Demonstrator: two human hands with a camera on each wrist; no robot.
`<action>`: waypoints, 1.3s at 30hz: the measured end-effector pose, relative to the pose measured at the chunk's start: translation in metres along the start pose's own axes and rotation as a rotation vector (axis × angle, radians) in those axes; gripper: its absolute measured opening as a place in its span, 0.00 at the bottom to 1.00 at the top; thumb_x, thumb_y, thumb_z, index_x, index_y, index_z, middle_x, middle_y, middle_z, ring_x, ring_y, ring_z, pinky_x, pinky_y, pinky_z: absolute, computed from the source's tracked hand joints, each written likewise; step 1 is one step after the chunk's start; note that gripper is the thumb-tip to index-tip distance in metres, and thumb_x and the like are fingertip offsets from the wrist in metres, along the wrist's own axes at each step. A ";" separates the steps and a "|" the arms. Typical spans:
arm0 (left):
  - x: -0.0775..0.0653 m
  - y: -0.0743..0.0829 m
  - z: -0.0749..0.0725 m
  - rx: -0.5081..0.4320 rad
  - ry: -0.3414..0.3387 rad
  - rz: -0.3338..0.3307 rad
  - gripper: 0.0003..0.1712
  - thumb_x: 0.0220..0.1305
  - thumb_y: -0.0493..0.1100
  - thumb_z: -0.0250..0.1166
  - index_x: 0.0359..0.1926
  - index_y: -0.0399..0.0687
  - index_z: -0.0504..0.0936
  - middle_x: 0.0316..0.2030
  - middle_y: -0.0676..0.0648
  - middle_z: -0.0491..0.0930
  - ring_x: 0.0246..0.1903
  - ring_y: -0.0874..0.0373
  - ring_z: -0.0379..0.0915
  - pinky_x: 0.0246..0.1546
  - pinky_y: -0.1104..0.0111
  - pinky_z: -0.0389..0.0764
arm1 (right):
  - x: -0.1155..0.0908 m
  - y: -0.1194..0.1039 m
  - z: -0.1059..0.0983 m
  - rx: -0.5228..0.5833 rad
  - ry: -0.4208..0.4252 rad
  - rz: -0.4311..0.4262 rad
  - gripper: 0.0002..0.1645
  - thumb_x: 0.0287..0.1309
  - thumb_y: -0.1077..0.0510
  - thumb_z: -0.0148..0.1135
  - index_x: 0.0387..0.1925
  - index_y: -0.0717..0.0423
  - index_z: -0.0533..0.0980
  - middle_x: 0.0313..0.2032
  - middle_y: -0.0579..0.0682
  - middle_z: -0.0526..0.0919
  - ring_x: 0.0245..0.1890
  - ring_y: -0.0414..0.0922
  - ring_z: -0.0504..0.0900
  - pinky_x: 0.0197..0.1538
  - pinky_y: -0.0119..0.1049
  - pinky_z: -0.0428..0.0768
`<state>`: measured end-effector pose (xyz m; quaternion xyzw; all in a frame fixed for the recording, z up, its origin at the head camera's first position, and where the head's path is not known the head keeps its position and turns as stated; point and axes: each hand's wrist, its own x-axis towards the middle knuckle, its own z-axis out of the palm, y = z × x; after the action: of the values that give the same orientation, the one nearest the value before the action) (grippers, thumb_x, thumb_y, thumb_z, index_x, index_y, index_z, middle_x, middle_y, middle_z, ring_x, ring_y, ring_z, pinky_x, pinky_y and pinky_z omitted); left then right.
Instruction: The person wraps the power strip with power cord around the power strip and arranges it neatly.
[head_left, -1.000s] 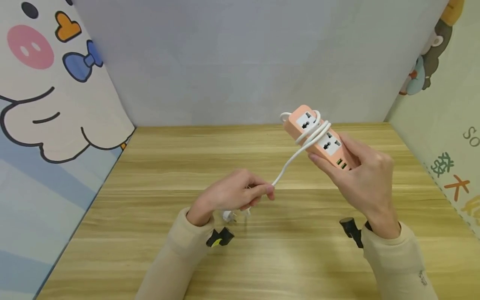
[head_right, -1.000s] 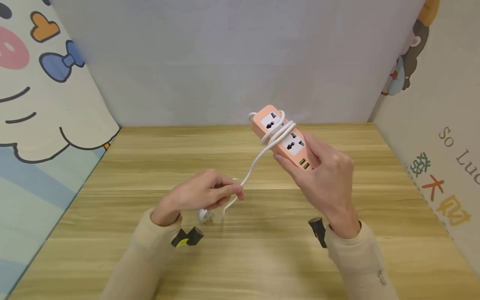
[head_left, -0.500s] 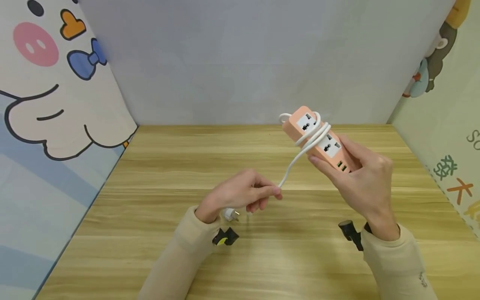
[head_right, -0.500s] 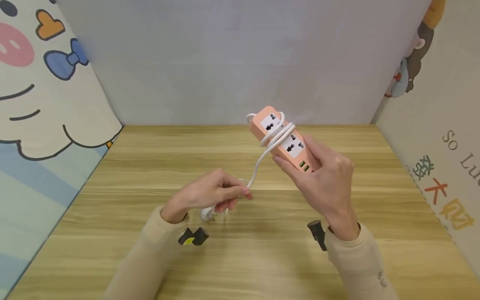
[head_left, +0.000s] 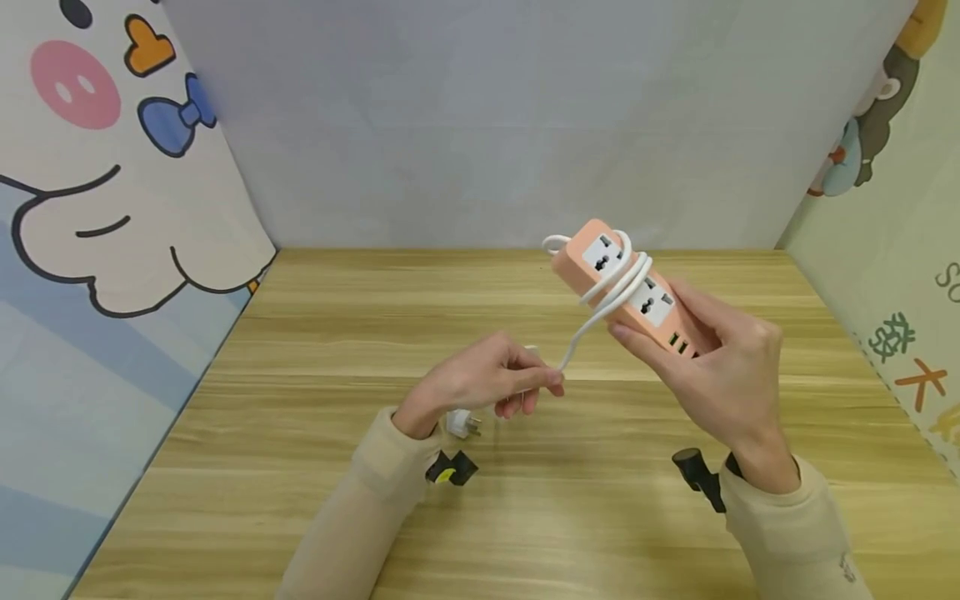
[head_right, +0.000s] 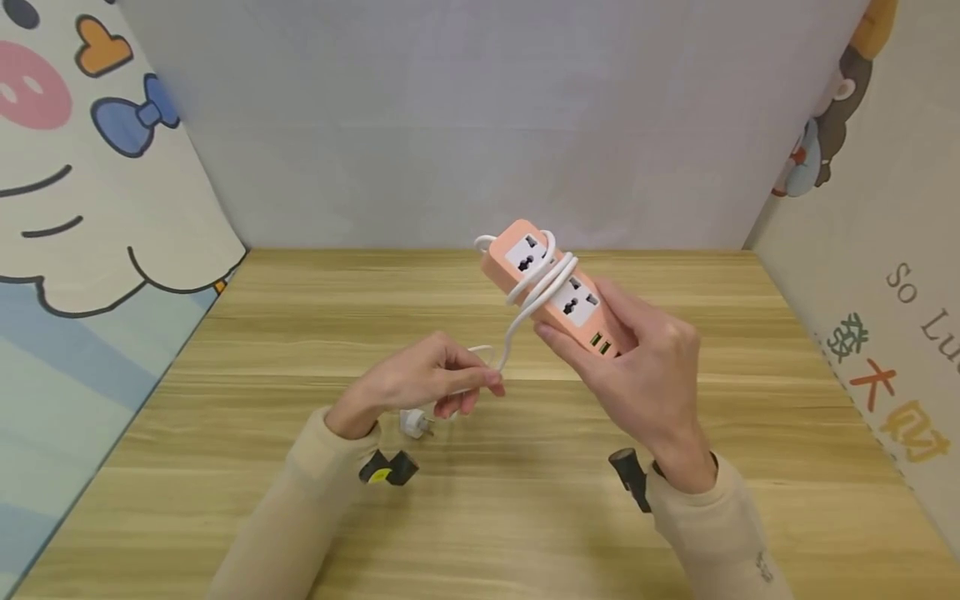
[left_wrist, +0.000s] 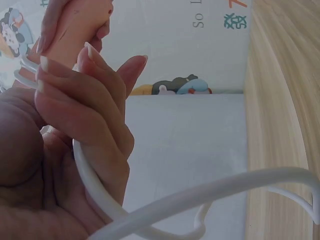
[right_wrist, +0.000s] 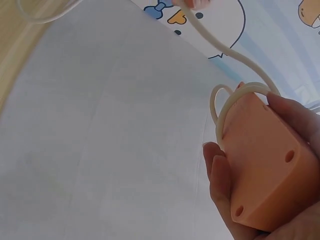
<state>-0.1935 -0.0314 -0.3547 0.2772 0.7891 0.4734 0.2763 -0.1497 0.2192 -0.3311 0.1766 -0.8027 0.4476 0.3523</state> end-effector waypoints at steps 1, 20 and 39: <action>0.000 0.000 0.000 -0.004 0.002 -0.001 0.15 0.77 0.45 0.57 0.42 0.43 0.89 0.19 0.47 0.78 0.14 0.62 0.66 0.18 0.72 0.68 | 0.000 -0.001 0.000 0.008 -0.003 0.000 0.33 0.34 0.68 0.85 0.49 0.62 0.85 0.30 0.60 0.88 0.18 0.27 0.73 0.23 0.18 0.69; 0.007 -0.012 -0.006 -0.058 0.079 -0.030 0.19 0.74 0.52 0.61 0.34 0.47 0.89 0.16 0.50 0.75 0.15 0.62 0.66 0.19 0.72 0.70 | -0.002 -0.007 -0.002 0.102 -0.092 0.000 0.36 0.33 0.71 0.84 0.51 0.59 0.85 0.38 0.57 0.89 0.23 0.31 0.79 0.26 0.19 0.75; 0.009 -0.027 -0.020 -0.243 0.002 0.110 0.15 0.74 0.39 0.59 0.34 0.31 0.85 0.13 0.54 0.67 0.14 0.63 0.58 0.18 0.72 0.63 | -0.002 -0.014 -0.011 0.281 -0.293 0.008 0.37 0.31 0.76 0.82 0.51 0.61 0.84 0.44 0.37 0.89 0.31 0.36 0.84 0.31 0.24 0.79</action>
<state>-0.2180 -0.0476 -0.3723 0.2841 0.7097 0.5803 0.2808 -0.1351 0.2210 -0.3201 0.2842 -0.7756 0.5262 0.2019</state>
